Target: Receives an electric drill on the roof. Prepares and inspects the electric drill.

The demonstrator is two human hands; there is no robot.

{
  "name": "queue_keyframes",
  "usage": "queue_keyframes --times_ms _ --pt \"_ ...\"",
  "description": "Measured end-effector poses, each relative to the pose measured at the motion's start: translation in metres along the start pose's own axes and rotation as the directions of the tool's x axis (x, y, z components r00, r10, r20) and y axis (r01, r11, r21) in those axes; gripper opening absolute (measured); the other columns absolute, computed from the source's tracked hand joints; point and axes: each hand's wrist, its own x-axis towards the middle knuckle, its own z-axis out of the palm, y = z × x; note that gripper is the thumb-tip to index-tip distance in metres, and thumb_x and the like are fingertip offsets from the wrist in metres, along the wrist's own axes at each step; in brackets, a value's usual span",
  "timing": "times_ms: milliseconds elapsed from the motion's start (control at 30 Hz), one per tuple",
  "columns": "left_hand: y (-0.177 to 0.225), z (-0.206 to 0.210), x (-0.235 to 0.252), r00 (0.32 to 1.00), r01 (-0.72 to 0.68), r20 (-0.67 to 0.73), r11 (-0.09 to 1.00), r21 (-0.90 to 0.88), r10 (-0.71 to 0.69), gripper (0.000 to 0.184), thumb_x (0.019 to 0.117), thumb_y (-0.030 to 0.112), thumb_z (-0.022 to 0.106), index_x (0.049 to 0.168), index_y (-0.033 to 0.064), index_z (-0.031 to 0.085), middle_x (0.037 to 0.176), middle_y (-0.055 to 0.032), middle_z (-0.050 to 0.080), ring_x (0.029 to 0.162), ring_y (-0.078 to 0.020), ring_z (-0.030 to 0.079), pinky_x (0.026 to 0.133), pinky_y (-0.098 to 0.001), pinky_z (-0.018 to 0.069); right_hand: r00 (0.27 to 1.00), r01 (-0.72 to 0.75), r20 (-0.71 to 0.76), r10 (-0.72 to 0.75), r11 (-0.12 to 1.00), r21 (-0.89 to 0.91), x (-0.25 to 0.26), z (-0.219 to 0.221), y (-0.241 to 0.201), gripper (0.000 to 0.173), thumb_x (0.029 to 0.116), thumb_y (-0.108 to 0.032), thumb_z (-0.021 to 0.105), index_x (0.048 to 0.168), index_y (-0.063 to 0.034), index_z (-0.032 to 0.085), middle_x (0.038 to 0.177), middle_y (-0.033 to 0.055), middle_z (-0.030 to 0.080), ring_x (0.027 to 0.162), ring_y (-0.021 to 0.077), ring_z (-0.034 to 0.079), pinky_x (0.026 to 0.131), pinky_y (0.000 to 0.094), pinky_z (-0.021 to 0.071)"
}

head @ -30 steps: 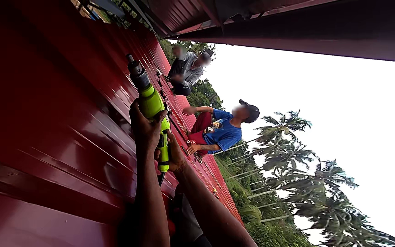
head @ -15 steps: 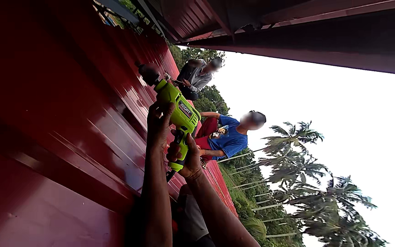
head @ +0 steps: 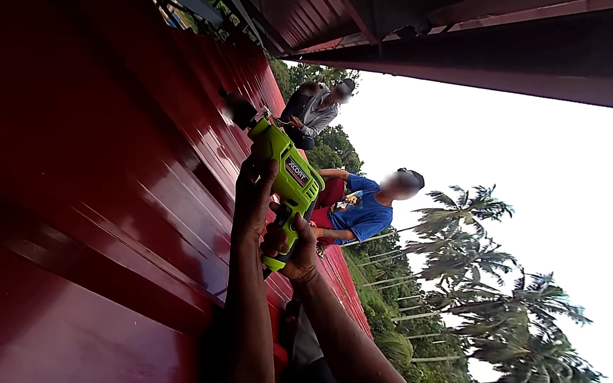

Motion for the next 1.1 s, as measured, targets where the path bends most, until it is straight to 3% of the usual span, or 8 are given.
queue_keyframes --times_ms 167,267,367,467,533,833,900,1100 --pt "0.000 0.001 -0.002 0.998 -0.038 -0.039 0.998 0.041 0.040 0.055 0.1003 0.042 0.066 0.149 0.0232 0.048 0.138 -0.0068 0.061 0.110 -0.0252 0.068 0.084 -0.0439 0.0623 0.977 0.039 -0.204 -0.070 0.988 -0.150 -0.002 0.003 -0.008 0.058 0.0930 -0.050 0.070 0.130 -0.0066 0.059 0.100 0.0189 0.071 0.077 0.0272 0.072 0.074 0.0409 0.0626" --pt "0.001 0.002 0.000 0.989 -0.111 -0.090 0.993 0.047 0.115 0.061 0.0977 0.032 0.071 0.150 0.0196 0.043 0.144 -0.0096 0.055 0.116 -0.0264 0.066 0.086 -0.0455 0.0625 0.882 -0.002 -0.417 -0.221 0.882 -0.471 0.007 0.016 -0.019 0.056 0.1080 -0.055 0.037 0.127 -0.0044 0.053 0.099 0.0179 0.068 0.076 0.0243 0.071 0.071 0.0373 0.0634" --pt "0.001 0.005 0.001 0.978 -0.146 -0.145 0.988 0.055 0.153 0.070 0.0934 0.025 0.077 0.152 0.0199 0.040 0.149 -0.0095 0.049 0.121 -0.0261 0.063 0.090 -0.0450 0.0610 0.776 -0.044 -0.360 -0.517 0.526 -0.849 0.012 0.013 -0.020 0.039 0.1105 -0.028 0.041 0.136 0.0012 0.048 0.100 0.0198 0.067 0.079 0.0270 0.072 0.072 0.0403 0.0643" --pt "-0.005 0.007 0.003 0.971 -0.172 -0.166 0.985 0.030 0.174 0.075 0.0919 0.020 0.078 0.155 0.0198 0.037 0.149 -0.0104 0.050 0.123 -0.0268 0.062 0.092 -0.0463 0.0606 0.712 -0.092 -0.142 -0.688 0.109 -0.990 0.009 0.006 -0.015 0.050 0.1031 -0.027 0.058 0.143 -0.0007 0.043 0.124 0.0165 0.063 0.090 0.0199 0.070 0.073 0.0349 0.0624" --pt "-0.007 0.007 0.004 0.968 -0.171 -0.182 0.985 0.023 0.172 0.077 0.0909 0.018 0.079 0.155 0.0193 0.036 0.144 -0.0117 0.054 0.119 -0.0268 0.064 0.090 -0.0458 0.0612 0.723 -0.071 -0.020 -0.690 -0.046 -0.996 0.007 0.002 -0.013 0.047 0.1018 -0.025 0.062 0.141 -0.0028 0.049 0.129 0.0164 0.059 0.095 0.0179 0.070 0.077 0.0329 0.0632" --pt "-0.012 0.007 0.004 0.962 -0.184 -0.188 0.978 0.102 0.200 0.077 0.0907 0.020 0.080 0.153 0.0196 0.034 0.140 -0.0112 0.056 0.116 -0.0243 0.066 0.090 -0.0432 0.0617 0.761 0.009 -0.228 -0.607 0.362 -0.932 0.009 0.001 -0.017 0.032 0.1020 -0.008 0.058 0.134 -0.0059 0.062 0.121 0.0154 0.066 0.095 0.0210 0.069 0.081 0.0348 0.0609" --pt "-0.012 0.006 0.005 0.960 -0.181 -0.194 0.975 0.127 0.204 0.077 0.0911 0.022 0.079 0.153 0.0191 0.034 0.140 -0.0110 0.056 0.117 -0.0236 0.066 0.090 -0.0427 0.0611 0.772 0.016 -0.248 -0.586 0.408 -0.913 0.009 -0.001 -0.019 0.031 0.1021 -0.006 0.058 0.133 -0.0062 0.063 0.115 0.0155 0.068 0.087 0.0194 0.069 0.076 0.0337 0.0603" --pt "-0.010 0.006 0.004 0.961 -0.174 -0.193 0.975 0.137 0.198 0.078 0.0908 0.022 0.080 0.154 0.0207 0.034 0.141 -0.0101 0.056 0.117 -0.0235 0.065 0.091 -0.0432 0.0610 0.789 0.015 -0.269 -0.552 0.455 -0.890 0.010 -0.002 -0.022 0.032 0.1018 -0.006 0.057 0.133 -0.0086 0.065 0.122 0.0144 0.067 0.092 0.0207 0.069 0.080 0.0361 0.0601"
